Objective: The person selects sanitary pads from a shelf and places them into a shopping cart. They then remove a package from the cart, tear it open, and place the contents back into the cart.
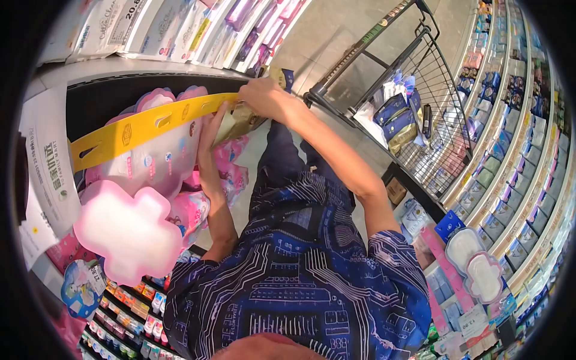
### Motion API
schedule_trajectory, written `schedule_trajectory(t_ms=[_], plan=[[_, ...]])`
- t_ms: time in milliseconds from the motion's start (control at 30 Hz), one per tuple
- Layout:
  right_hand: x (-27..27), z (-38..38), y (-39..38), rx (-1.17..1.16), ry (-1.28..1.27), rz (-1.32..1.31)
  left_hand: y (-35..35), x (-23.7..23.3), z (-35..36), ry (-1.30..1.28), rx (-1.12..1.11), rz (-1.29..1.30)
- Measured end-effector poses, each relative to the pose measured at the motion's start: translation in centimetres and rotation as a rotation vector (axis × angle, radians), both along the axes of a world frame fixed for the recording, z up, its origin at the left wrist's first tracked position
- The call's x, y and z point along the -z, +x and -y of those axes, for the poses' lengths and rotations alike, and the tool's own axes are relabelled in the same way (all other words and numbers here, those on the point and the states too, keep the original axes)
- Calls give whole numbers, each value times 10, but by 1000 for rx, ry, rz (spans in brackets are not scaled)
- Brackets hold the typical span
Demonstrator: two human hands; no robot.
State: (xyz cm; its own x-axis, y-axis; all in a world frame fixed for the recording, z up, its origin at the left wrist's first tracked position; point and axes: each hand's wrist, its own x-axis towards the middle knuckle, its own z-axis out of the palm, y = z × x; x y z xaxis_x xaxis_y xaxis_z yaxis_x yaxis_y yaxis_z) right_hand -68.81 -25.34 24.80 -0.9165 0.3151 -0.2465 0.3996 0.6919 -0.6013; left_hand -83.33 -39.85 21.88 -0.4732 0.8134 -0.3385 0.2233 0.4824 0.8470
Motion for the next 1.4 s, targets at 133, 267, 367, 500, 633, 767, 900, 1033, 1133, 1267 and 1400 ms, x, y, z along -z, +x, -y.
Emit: schedule_trajectory(t_ms=[133,267,367,500,633,767,900,1033,1133,1267,1400], plan=[[2,-8,-10,-24,10,30,0,0,-2,56,-32,64],[12,-11,-8,35,22,-32,-9,14,-1,33,-49,201],[21,-12,-5,54,101,-151,-11,21,-1,28,-44,310],[38,-10,-4,68,196,-177,-8,15,-3,19,12,273],[54,-15,-4,57,198,-137,-9,32,-2,75,57,395],[50,-11,-2,67,109,-187,-9,36,0,69,45,341],[50,-11,-6,54,134,-96,-8,40,0,102,75,311],[46,-12,-13,2,121,50,-5,36,-1,144,82,283],[42,-11,-16,-6,96,120,-2,36,0,161,59,254],[46,-11,-13,11,89,54,-1,50,3,197,21,251],[47,-12,-17,-1,62,127,3,36,-2,241,42,230]])
